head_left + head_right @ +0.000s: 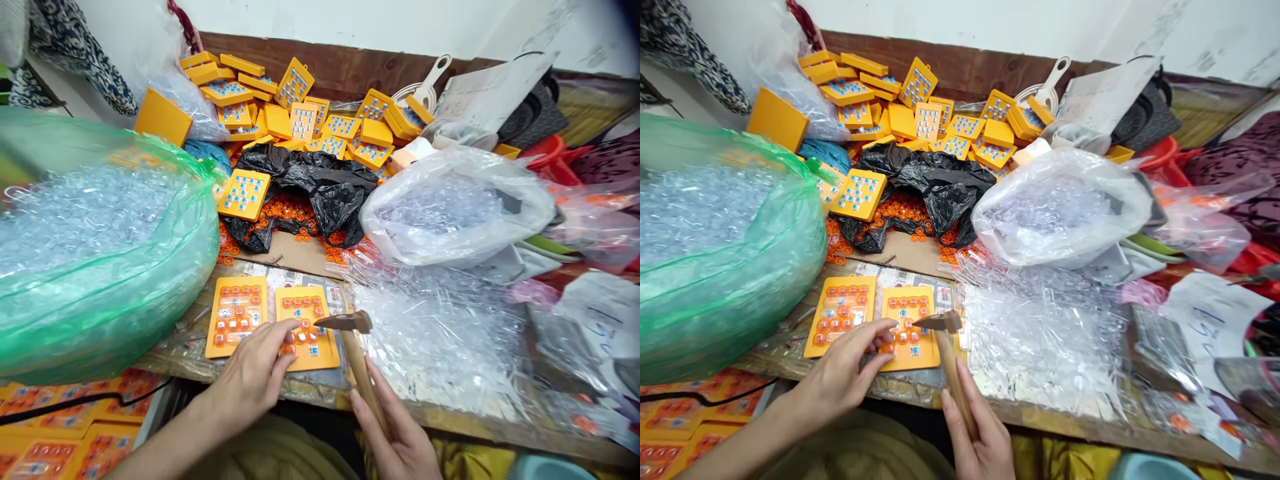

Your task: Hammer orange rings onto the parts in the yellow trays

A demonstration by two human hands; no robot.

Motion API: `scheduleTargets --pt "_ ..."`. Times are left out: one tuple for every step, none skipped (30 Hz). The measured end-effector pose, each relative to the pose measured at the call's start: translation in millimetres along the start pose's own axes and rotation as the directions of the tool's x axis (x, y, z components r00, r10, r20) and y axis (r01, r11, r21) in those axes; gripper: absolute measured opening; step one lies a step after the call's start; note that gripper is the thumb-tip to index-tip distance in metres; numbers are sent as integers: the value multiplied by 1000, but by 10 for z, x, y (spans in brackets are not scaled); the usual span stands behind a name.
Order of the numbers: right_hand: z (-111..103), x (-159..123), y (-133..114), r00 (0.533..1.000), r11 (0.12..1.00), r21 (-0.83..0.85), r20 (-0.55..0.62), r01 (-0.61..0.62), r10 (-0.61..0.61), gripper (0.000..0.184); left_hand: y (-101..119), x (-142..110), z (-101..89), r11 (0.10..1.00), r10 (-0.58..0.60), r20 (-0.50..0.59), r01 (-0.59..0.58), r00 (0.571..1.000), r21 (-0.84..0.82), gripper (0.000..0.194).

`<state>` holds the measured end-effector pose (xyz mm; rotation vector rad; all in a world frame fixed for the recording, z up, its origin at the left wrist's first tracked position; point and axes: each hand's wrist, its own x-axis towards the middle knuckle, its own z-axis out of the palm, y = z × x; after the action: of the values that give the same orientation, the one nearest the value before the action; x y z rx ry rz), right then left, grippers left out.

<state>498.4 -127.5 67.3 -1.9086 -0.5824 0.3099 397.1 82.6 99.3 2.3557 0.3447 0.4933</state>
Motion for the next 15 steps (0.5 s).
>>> scheduleTargets --pt "-22 -27 3 996 998 -21 70 64 -62 43 -3 -87 20 1000 -7 -18 7 1000 -5 40" --pt "-41 -51 -1 986 992 -36 117 123 -118 47 -11 -141 45 1000 -11 -36 10 999 -13 42" --pt "-56 -70 -9 975 982 -53 141 180 -171 52 -23 -170 71 1000 -10 -51 9 999 -24 44" --pt "-65 -84 -22 963 970 -73 156 232 -219 56 -35 -182 97 999 -7 -64 5 998 -36 46" --pt "-69 -94 -37 949 955 -95 176 280 -261 60 -46 -185 122 999 3 -77 -6 997 -43 48" --pt "-71 -99 -51 935 940 -117 199 321 -294 62 -56 -184 145 999 20 -93 -24 995 -44 50" --pt "-71 -100 -63 922 925 -136 219 354 -320 63 -64 -183 166 998 40 -112 -45 993 -40 51" --pt "-71 -99 -74 910 913 -152 242 379 -337 63 -70 -183 186 997 61 -133 -66 989 -31 52" --pt "-71 -95 -83 902 904 -164 259 394 -346 64 -74 -185 203 996 80 -154 -84 985 -22 53" --pt "-72 -91 -94 900 901 -173 262 398 -347 64 -76 -187 217 995 92 -170 -96 981 -17 53" --pt "-73 -88 -107 902 901 -177 259 397 -346 65 -77 -189 228 995 98 -184 -103 978 -18 53" --pt "-71 -86 -126 902 902 -173 255 396 -347 65 -78 -189 236 994 95 -195 -102 976 -25 53" --pt "-65 -88 -152 908 907 -163 238 388 -345 64 -78 -187 239 995 88 -205 -98 975 -34 52" --pt "-54 -93 -184 920 918 -148 199 368 -337 62 -78 -183 239 995 81 -211 -92 974 -43 52" --pt "-37 -102 -222 937 933 -125 139 337 -320 59 -78 -178 238 995 72 -213 -84 974 -47 52"
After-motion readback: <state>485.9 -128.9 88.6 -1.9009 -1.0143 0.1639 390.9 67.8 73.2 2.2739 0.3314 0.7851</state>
